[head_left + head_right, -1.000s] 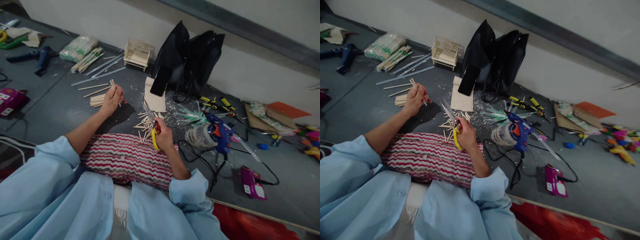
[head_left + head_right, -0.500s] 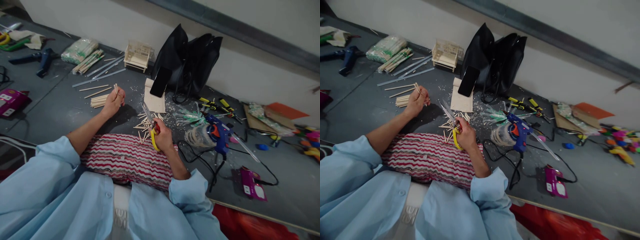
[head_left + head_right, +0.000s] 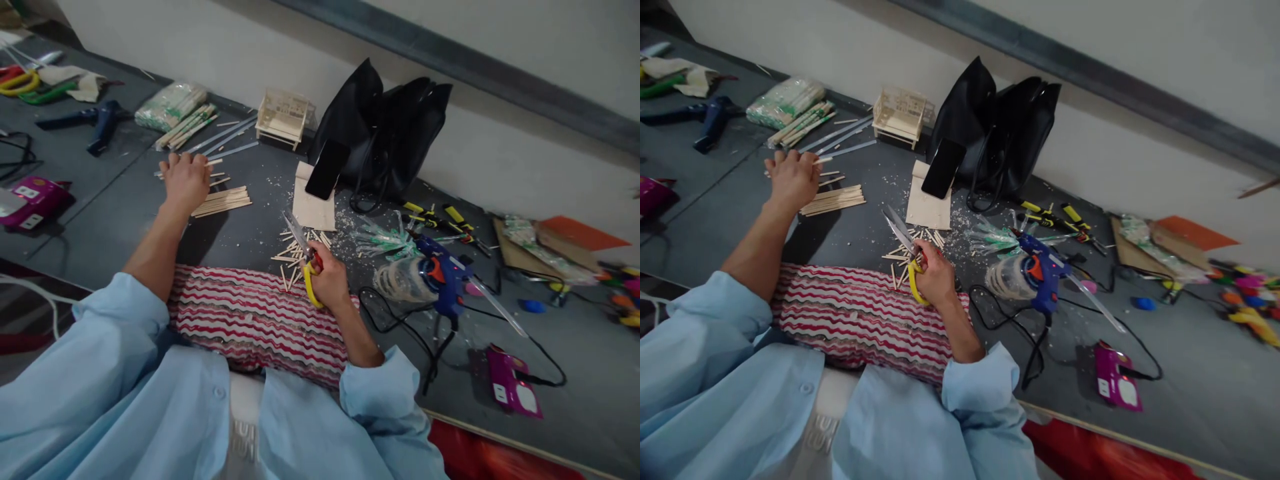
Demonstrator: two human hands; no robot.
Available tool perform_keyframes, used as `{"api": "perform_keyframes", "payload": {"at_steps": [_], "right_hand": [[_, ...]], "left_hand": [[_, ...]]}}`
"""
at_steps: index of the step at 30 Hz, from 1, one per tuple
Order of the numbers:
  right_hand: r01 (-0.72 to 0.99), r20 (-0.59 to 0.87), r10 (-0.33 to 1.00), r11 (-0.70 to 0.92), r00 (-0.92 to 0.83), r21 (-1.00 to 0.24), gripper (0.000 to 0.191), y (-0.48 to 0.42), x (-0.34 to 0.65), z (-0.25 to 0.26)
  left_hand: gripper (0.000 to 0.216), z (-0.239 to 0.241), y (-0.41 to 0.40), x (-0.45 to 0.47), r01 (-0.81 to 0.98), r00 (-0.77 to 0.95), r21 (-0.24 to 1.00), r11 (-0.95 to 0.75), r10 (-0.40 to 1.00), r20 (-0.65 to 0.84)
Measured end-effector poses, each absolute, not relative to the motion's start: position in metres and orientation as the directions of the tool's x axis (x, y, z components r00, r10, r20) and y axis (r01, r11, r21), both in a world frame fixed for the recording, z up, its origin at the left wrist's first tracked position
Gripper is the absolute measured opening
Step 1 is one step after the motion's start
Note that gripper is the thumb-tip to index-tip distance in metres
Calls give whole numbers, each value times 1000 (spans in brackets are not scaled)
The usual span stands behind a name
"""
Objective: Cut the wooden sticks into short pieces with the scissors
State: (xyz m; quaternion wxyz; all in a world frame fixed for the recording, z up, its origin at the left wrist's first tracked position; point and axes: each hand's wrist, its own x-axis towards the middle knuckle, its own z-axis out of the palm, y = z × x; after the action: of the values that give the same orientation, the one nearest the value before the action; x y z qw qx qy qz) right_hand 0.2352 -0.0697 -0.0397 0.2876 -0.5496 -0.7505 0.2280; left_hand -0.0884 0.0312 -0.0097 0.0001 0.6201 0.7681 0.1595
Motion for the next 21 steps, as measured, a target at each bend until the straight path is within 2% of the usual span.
{"api": "perform_keyframes", "payload": {"at_steps": [6,12,17,21], "right_hand": [[703,185,951,309,-250,-641,48,-70,236,-40],[705,180,948,315,-262,-636,47,-70,235,-40],[707,162,954,296,-252,-642,47,-70,235,-38],[717,157,955,294,-253,-632,46,-70,235,-38]], "left_hand": [[49,-24,38,-90,946,-220,262,192,972,79],[49,-21,35,-88,948,-199,269,170,976,84],[46,-8,31,-85,974,-120,203,97,988,102],[42,-4,30,-85,990,-7,140,10,1000,-17]]}}
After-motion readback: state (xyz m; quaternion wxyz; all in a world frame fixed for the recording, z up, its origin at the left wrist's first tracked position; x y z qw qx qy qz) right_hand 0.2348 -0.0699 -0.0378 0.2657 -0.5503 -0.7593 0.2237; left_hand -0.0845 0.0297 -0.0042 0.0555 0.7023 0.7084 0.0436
